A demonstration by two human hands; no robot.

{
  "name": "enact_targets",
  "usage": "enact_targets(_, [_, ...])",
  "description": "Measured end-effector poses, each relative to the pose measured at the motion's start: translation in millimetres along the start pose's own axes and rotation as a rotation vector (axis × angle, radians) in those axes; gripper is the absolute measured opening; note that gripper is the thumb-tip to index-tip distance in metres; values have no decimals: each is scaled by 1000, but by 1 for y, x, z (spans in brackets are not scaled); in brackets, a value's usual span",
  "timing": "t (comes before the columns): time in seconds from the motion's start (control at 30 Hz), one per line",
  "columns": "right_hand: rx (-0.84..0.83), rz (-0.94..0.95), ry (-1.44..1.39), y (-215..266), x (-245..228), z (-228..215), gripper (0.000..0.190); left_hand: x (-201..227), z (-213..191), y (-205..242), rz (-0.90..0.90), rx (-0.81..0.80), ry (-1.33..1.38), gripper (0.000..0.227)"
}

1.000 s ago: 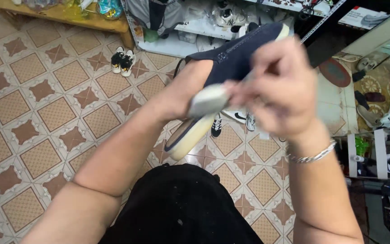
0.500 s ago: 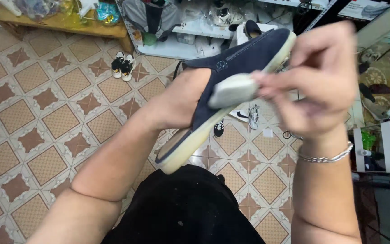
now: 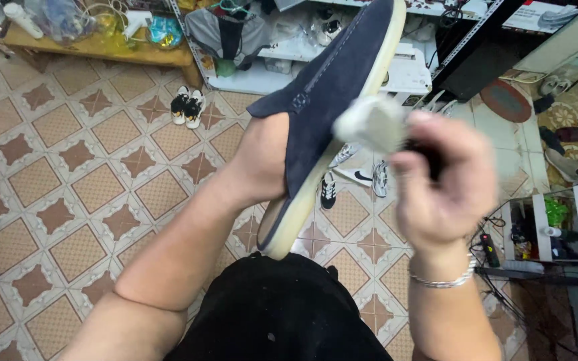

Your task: The person holds a dark blue slip-on shoe and uses a brush to clean its upper surface and sole. They rotate the shoe to access different areas and then place it on a white stool next to another shoe.

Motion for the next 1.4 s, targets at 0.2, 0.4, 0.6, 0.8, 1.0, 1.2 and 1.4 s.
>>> enact_targets(0.2, [-197, -91, -15, 20, -35, 42, 18, -13, -1, 7, -40, 94, -32, 33])
enact_targets(0.4, [-185, 339, -532, 37, -3, 43, 30, -2, -9, 11, -62, 113, -20, 31])
enact_targets(0.6, [52, 120, -103, 29, -11, 9, 26, 11, -4, 6, -13, 77, -64, 35])
enact_targets(0.8, [-86, -42, 24, 22, -22, 28, 23, 7, 2, 8, 4, 84, -214, 35])
enact_targets(1.0, [-171, 3, -87, 27, -24, 47, 19, -2, -1, 8, -92, 82, -204, 33])
enact_targets(1.2, [-122, -36, 17, 26, -14, 40, 17, -1, 11, 7, -11, -12, -312, 32])
enact_targets(1.4, [-165, -49, -172, 27, -20, 45, 15, -17, 3, 5, -214, -36, -140, 27])
Point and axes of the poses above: each hand's wrist, its own y-axis away from the middle knuckle, its own z-axis out of the palm, x = y × z, the point moved 8 cm from there along -y, towards the middle knuckle, and after that the axes turned 13 degrees about -x, right-handed, at the moved point
